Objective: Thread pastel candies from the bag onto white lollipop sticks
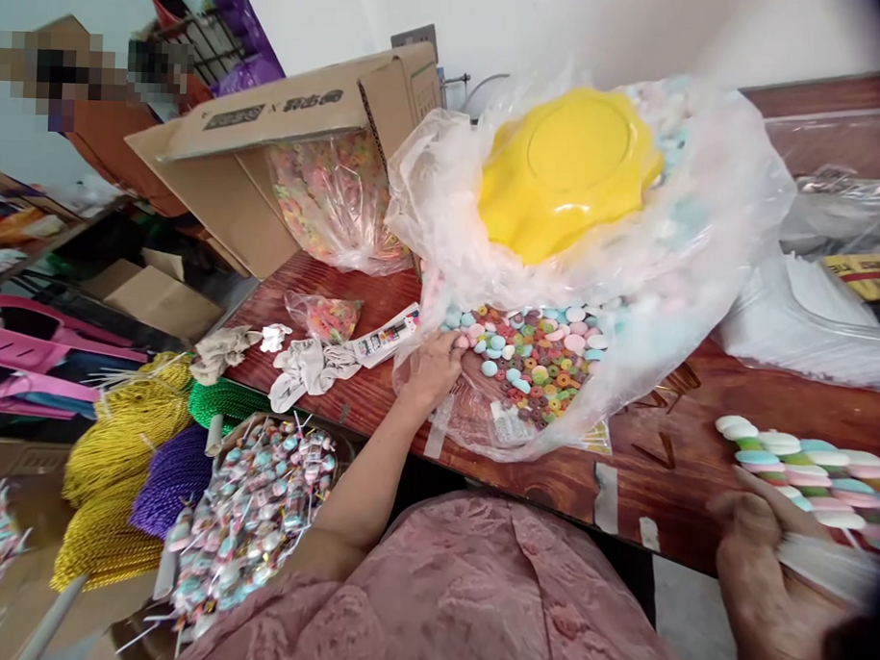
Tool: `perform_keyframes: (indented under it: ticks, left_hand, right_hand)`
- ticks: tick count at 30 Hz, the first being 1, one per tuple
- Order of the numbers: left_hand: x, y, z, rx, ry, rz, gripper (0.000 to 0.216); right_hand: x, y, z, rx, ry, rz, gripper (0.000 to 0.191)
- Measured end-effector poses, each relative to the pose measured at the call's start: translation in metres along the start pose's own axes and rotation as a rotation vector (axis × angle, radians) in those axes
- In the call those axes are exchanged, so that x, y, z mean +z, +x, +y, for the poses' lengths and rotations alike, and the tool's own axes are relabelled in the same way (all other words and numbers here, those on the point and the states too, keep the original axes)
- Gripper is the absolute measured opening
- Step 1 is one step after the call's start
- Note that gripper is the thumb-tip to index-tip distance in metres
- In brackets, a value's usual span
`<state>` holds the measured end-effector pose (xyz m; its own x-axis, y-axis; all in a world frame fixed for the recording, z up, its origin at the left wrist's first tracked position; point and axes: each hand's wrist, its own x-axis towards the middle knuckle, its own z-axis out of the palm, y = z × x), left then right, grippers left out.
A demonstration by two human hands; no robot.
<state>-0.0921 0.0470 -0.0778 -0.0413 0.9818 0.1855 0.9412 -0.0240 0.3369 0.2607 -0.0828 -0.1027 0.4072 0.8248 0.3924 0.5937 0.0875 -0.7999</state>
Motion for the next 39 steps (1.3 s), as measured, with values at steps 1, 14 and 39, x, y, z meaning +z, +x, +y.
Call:
perform_keyframes:
  ticks: [1, 14, 39]
  left_hand:
    - [-0.001, -0.001, 0.001, 0.002, 0.034, -0.009, 0.032]
    - [-0.002, 0.002, 0.002, 0.185, 0.047, -0.045, 0.012]
    - [-0.019, -0.06, 0.074, -0.141, -1.731, -0.143, 0.039]
  right_hand:
    - [0.005, 0.002, 0.004, 0.022, 0.066, 0.02, 0.05]
    - [0.015, 0.025, 0.016, 0.028, -0.009, -0.226, 0.047]
    - [0.079, -0.002, -0.089, 0.097, 0.303, -0.91, 0.059]
